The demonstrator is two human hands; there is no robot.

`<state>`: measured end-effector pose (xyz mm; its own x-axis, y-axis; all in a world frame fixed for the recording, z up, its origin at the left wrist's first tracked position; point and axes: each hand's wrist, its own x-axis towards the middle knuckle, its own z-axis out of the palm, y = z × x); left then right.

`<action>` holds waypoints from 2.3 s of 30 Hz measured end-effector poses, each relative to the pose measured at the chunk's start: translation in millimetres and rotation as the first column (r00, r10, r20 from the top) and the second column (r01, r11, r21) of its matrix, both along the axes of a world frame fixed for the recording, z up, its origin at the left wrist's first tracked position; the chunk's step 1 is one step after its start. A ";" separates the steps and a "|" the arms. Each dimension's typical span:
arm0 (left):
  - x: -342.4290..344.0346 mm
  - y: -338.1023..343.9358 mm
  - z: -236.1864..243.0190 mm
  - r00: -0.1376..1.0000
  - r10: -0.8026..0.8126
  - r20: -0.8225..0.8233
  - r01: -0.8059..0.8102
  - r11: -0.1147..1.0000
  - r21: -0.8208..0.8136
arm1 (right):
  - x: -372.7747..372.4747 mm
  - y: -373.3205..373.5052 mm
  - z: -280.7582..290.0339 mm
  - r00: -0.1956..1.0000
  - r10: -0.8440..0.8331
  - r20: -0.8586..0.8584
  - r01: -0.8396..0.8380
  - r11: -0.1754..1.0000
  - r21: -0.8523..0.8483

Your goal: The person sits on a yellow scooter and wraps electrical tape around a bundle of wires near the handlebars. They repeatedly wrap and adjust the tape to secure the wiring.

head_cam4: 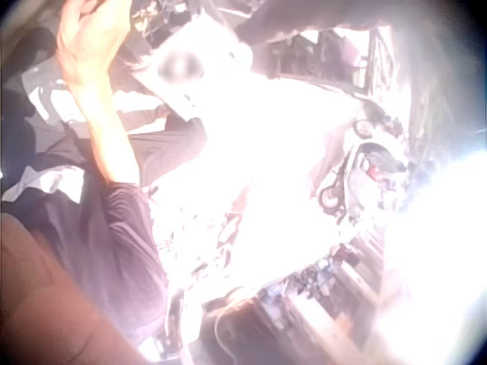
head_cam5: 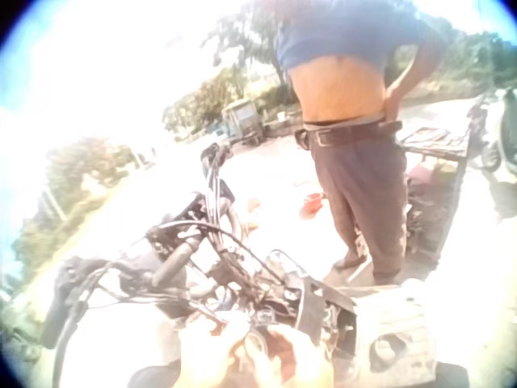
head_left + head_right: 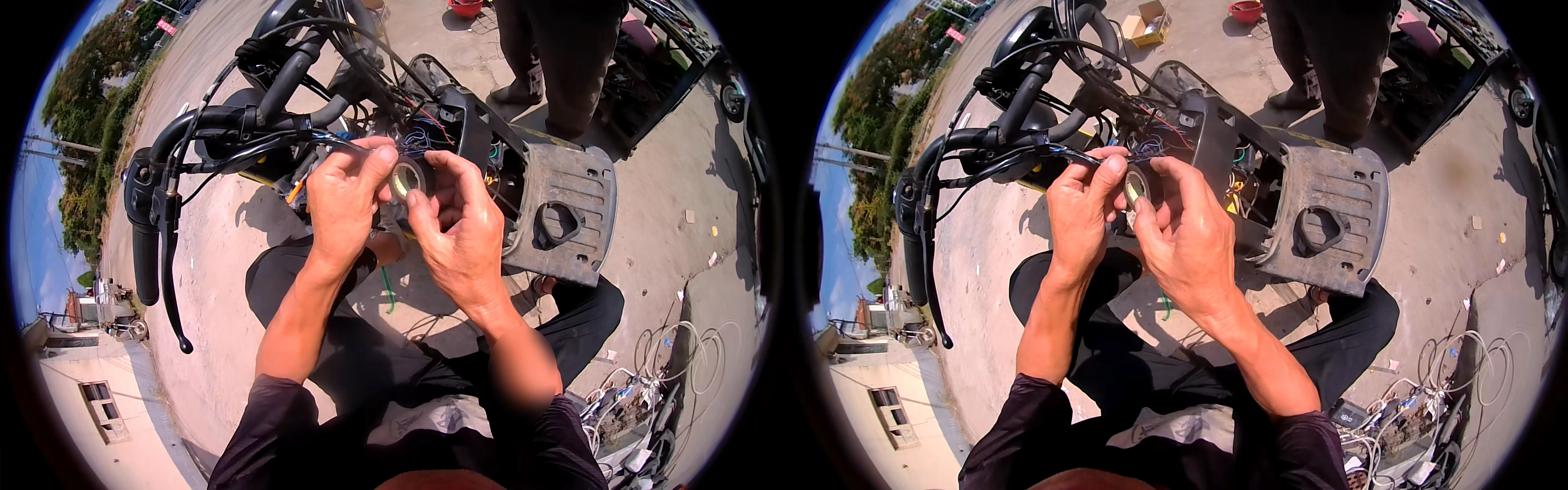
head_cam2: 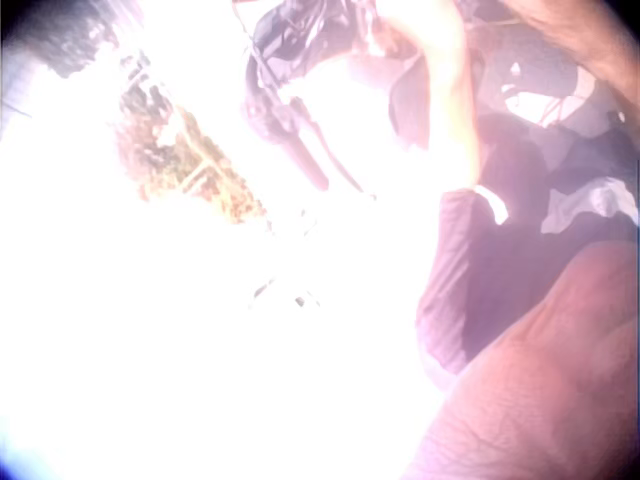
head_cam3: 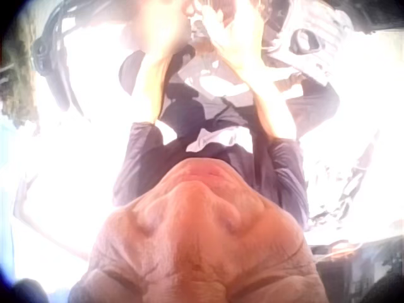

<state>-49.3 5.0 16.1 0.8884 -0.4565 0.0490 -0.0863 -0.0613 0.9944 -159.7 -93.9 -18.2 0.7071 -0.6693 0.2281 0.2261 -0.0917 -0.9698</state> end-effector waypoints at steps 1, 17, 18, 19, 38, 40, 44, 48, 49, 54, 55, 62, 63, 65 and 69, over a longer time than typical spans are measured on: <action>0.8 5.6 -1.2 1.000 -0.009 0.005 0.009 1.000 0.019 | -1.7 3.1 0.0 1.000 0.000 -0.005 0.000 1.000 0.014; -3.2 4.2 -3.5 1.000 0.022 -0.022 -0.022 1.000 0.007 | -5.8 -26.0 2.0 0.996 -0.083 0.029 0.086 0.991 -0.105; -2.2 5.7 -4.6 1.000 0.005 -0.022 -0.005 1.000 -0.005 | -2.2 -29.4 4.9 0.997 -0.066 0.049 0.070 0.994 -0.088; -0.9 8.2 -4.8 1.000 -0.008 -0.019 0.007 1.000 -0.016 | 2.5 -33.0 8.5 0.996 -0.045 0.074 0.050 0.996 -0.069; 14.7 22.9 -30.1 0.968 -0.053 0.245 0.055 0.998 -0.001 | 69.8 -61.1 17.2 0.980 0.081 0.179 0.059 0.749 -0.660; 19.7 24.5 -30.3 0.926 -0.058 0.374 0.056 0.998 0.017 | 72.1 -59.6 16.0 0.978 0.099 0.183 0.049 0.747 -0.664; 25.3 19.3 -24.0 0.956 -0.133 0.262 0.153 0.986 -0.059 | 64.8 -66.1 13.0 0.982 0.167 0.085 -0.084 0.800 -0.594; 28.1 20.5 -22.1 0.954 -0.083 0.290 0.053 0.992 0.111 | 51.8 -66.2 13.7 0.968 0.249 0.025 -0.197 0.822 -0.534; 27.1 20.3 -20.1 0.948 -0.077 0.308 0.045 0.993 0.107 | 47.6 -64.4 12.9 0.962 0.269 0.040 -0.200 0.799 -0.566; 27.0 17.7 -19.7 0.930 -0.069 0.360 0.021 0.990 0.137 | 47.6 -56.3 7.1 0.993 0.112 0.040 -0.037 0.613 -0.790; 28.8 17.3 -22.1 0.908 -0.059 0.415 0.001 0.991 0.137 | 51.7 -56.9 6.2 0.989 0.085 0.117 0.049 0.560 -0.827; 20.6 13.0 -25.0 0.742 -0.032 0.669 -0.132 0.972 0.193 | 52.4 -51.7 6.1 0.993 0.027 0.112 0.053 0.757 -0.651; 15.0 14.0 -22.5 0.716 -0.034 0.698 -0.161 0.964 0.213 | 52.8 -52.2 6.6 0.996 0.019 0.092 0.043 0.785 -0.618; 10.3 16.9 -19.1 0.652 -0.092 0.753 -0.244 0.914 0.323 | 52.6 -51.2 5.9 0.997 0.004 0.078 0.041 0.817 -0.576; -2.3 15.1 -16.1 0.538 -0.127 0.833 -0.288 0.902 0.323 | 57.9 -49.3 -0.1 0.992 -0.017 0.125 0.082 0.840 -0.536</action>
